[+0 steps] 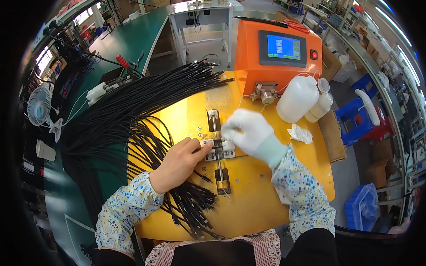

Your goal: The worker is taking individual cables from a bundle, inserting them into a specialized processing machine at a workbench, and then setting the finished cables aside.

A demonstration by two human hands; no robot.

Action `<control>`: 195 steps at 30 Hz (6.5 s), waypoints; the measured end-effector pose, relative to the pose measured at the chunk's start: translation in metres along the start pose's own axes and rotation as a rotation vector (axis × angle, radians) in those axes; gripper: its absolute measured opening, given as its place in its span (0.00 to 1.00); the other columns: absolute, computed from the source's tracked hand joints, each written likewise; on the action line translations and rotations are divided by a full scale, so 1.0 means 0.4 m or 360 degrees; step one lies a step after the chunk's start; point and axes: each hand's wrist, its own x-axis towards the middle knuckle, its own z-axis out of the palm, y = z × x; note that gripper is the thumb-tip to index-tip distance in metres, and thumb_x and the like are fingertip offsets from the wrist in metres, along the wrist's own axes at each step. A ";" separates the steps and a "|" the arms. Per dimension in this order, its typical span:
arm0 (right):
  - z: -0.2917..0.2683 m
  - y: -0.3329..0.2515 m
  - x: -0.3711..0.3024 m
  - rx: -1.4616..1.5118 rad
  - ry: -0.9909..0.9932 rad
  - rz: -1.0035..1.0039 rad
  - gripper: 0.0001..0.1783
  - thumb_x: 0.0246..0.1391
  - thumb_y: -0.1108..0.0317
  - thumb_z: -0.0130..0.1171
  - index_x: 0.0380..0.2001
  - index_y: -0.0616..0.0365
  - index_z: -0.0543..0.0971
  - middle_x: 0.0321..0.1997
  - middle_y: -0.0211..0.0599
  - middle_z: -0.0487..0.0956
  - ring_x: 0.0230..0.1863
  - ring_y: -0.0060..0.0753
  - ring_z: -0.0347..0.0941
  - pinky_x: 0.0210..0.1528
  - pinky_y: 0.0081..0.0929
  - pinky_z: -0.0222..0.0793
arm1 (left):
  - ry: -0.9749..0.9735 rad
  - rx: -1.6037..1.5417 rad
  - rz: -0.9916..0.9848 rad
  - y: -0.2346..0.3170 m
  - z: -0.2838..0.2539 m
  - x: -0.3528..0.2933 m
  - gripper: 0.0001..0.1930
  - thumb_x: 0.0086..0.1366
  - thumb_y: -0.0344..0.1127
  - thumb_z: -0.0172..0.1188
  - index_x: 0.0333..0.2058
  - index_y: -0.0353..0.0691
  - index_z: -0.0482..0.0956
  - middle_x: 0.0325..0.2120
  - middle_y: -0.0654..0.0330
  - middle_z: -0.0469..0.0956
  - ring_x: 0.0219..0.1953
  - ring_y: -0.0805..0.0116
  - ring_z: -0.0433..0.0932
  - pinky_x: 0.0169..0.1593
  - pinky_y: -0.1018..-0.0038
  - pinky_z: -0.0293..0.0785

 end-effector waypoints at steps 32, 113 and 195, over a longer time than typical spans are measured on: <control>-0.016 -0.062 0.187 -0.1434 0.0276 -0.0703 0.12 0.46 0.74 0.56 0.37 0.52 0.77 0.27 0.34 0.74 0.33 0.39 0.75 0.36 0.34 0.72 | 0.0069 -0.0305 -0.0267 -0.032 -0.009 0.010 0.13 0.55 0.24 0.60 0.41 0.36 0.78 0.33 0.56 0.75 0.37 0.58 0.73 0.44 0.68 0.71; -0.008 0.026 0.117 -0.1053 0.0003 -0.0293 0.04 0.50 0.70 0.58 0.29 0.56 0.80 0.29 0.38 0.77 0.35 0.41 0.76 0.40 0.34 0.71 | -0.0061 0.0277 0.0062 0.013 -0.011 0.002 0.21 0.53 0.27 0.56 0.48 0.34 0.75 0.27 0.61 0.69 0.30 0.65 0.69 0.34 0.72 0.70; 0.038 -0.108 0.329 -0.1567 -0.0236 -0.0062 0.09 0.52 0.69 0.55 0.37 0.53 0.79 0.31 0.38 0.82 0.35 0.44 0.80 0.35 0.41 0.75 | -0.0406 -0.0083 -0.0059 0.018 -0.062 0.000 0.33 0.51 0.33 0.68 0.56 0.34 0.68 0.39 0.52 0.69 0.39 0.56 0.72 0.44 0.67 0.71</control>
